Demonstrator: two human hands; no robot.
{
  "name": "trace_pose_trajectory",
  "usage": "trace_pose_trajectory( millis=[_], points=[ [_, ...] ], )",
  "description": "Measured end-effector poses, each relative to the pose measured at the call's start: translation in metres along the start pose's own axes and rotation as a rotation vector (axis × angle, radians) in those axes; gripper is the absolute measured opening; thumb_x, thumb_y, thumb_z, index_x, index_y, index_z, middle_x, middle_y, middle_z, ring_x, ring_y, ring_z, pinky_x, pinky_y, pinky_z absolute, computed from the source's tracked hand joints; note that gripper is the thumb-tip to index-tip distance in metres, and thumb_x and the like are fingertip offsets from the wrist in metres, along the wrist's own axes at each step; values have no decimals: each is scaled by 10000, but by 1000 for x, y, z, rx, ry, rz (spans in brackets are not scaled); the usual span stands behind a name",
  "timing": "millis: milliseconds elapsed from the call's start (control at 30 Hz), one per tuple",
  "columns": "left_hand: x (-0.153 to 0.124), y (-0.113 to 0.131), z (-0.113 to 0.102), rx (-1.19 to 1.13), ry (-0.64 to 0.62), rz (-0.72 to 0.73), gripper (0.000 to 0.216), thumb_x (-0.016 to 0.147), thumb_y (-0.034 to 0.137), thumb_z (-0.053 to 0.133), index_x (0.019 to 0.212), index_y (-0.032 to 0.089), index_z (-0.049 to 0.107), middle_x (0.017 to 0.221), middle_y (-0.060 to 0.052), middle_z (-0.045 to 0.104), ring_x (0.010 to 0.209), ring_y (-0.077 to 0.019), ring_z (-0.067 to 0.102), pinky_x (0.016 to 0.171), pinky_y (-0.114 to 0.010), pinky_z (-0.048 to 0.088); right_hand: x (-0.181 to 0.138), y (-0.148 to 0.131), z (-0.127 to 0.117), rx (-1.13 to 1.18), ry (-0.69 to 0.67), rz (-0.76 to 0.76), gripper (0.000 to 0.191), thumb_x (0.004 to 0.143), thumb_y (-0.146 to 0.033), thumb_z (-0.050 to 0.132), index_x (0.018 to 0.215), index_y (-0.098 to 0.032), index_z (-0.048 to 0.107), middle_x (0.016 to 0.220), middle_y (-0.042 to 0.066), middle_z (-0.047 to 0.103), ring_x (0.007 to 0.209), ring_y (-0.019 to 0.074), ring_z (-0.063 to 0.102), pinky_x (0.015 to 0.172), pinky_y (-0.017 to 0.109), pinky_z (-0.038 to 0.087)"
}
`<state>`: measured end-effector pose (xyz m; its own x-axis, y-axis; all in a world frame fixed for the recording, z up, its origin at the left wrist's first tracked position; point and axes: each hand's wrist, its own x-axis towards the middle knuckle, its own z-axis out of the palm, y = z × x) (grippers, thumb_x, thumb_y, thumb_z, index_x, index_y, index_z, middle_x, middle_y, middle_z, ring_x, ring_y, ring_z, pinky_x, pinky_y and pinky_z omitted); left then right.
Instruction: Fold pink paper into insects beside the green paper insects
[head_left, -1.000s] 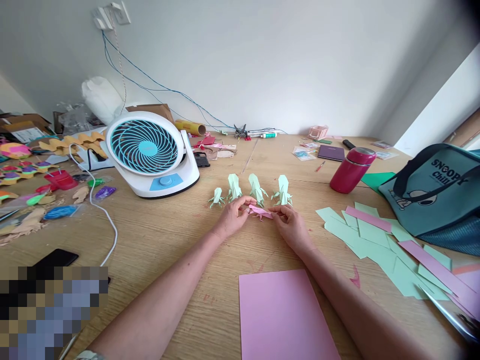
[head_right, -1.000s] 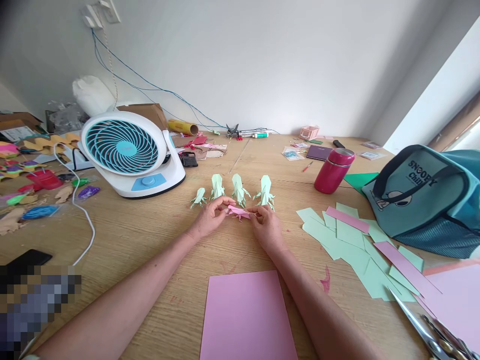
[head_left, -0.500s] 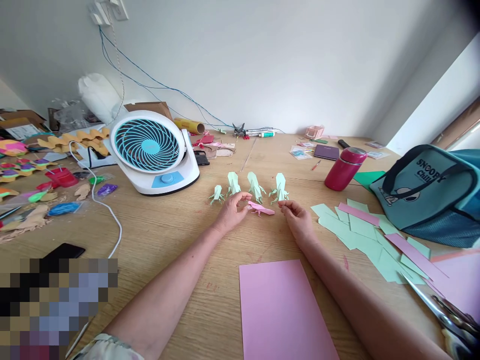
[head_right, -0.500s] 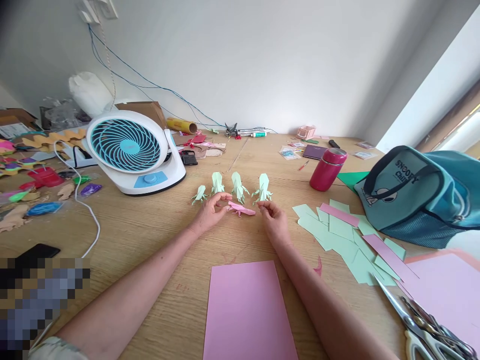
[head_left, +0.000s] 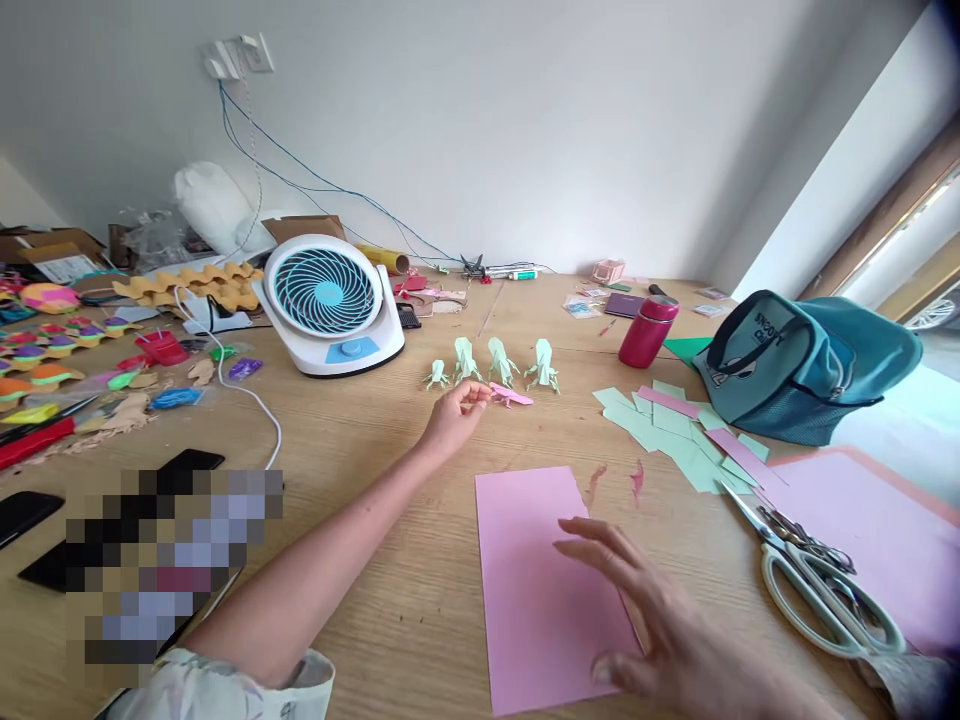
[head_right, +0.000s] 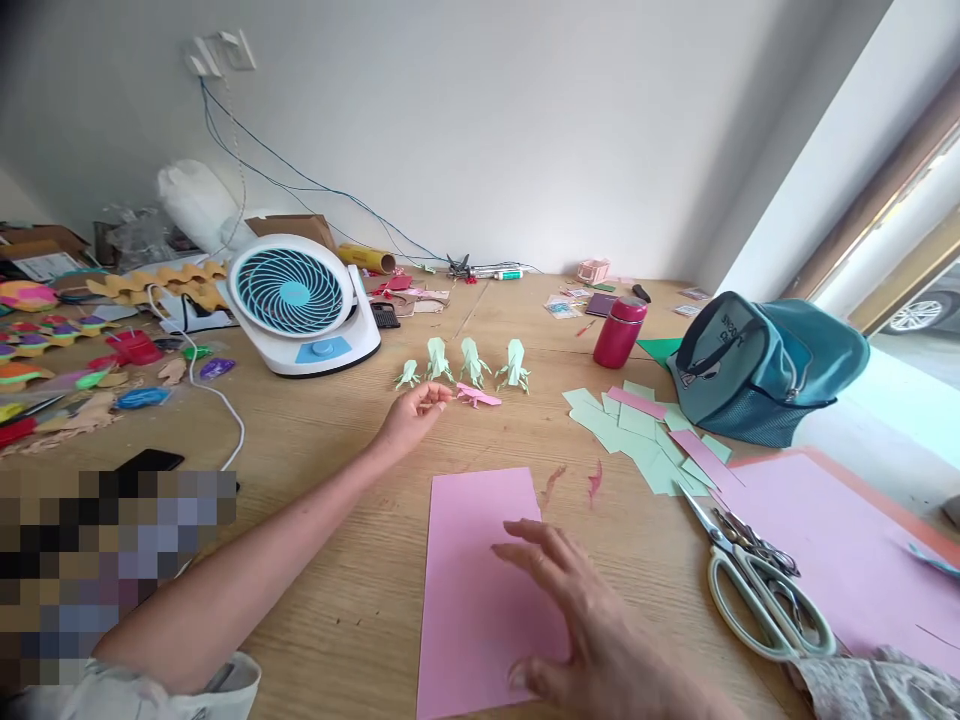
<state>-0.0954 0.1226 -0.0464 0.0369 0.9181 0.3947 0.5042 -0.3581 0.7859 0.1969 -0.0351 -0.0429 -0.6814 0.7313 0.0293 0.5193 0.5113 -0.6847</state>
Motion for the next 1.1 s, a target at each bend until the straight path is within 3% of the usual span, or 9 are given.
trace_pose_trajectory(
  millis=[167,300,400,467,533,667,767,833,1100],
  points=[
    [-75,43,0,55,-178,54,149,825,186,608,968,189,648,1013,-43,712,976,-191,654,872,-315,498,0,4,28,-281,19,-108,793,783,-287,700,1494,-290,348,1570,94,326,1455,347,231,1161,603,211],
    [-128,71,1,161,-441,214,399,855,416,631,1174,179,604,1218,-109,645,1163,-250,575,1022,-391,445,1,18,36,-348,95,-150,626,894,-306,587,1481,-259,372,1535,97,394,1420,299,333,1166,551,272],
    [-158,81,3,338,-641,228,780,787,595,642,1423,198,427,1467,-164,454,1355,-367,401,1124,-560,310,0,24,37,-381,171,-123,546,905,-264,563,1433,-212,434,1494,123,446,1364,283,426,1110,496,400],
    [-172,79,7,475,-801,265,866,768,558,678,1485,218,332,1552,-193,310,1418,-447,258,1094,-671,264,2,26,38,-415,243,-112,523,902,-245,562,1410,-179,456,1450,146,497,1316,281,489,1055,465,471],
    [-181,70,14,615,-875,309,830,793,344,697,1506,241,285,1571,-198,256,1422,-468,230,1061,-704,276,5,26,39,-454,301,-132,515,894,-237,573,1393,-162,472,1405,155,546,1278,281,531,1021,448,502],
    [-198,45,25,711,-815,446,875,801,306,693,1530,231,214,1564,-196,270,1404,-470,271,1051,-692,297,8,19,41,-515,342,-196,486,880,-253,595,1350,-157,516,1356,149,598,1237,277,567,986,427,518],
    [-219,34,24,763,-608,627,715,892,307,604,1516,244,261,1518,-161,386,1383,-396,359,1104,-612,281,6,11,43,-562,339,-197,466,876,-258,585,1324,-138,543,1346,164,606,1218,284,583,953,423,531],
    [-233,35,18,805,-537,733,645,911,303,581,1496,256,314,1489,-116,449,1355,-362,407,1116,-556,297,3,6,46,-610,331,-177,459,861,-247,582,1305,-129,563,1352,175,600,1209,295,592,929,430,540],
    [-262,53,-11,950,-322,849,425,947,342,523,1364,262,517,1393,-23,553,1214,-265,504,1109,-414,320,-29,9,89,-846,359,-171,577,860,-435,613,1376,-195,520,1379,204,566,1188,341,614,815,397,573]
  ],
)
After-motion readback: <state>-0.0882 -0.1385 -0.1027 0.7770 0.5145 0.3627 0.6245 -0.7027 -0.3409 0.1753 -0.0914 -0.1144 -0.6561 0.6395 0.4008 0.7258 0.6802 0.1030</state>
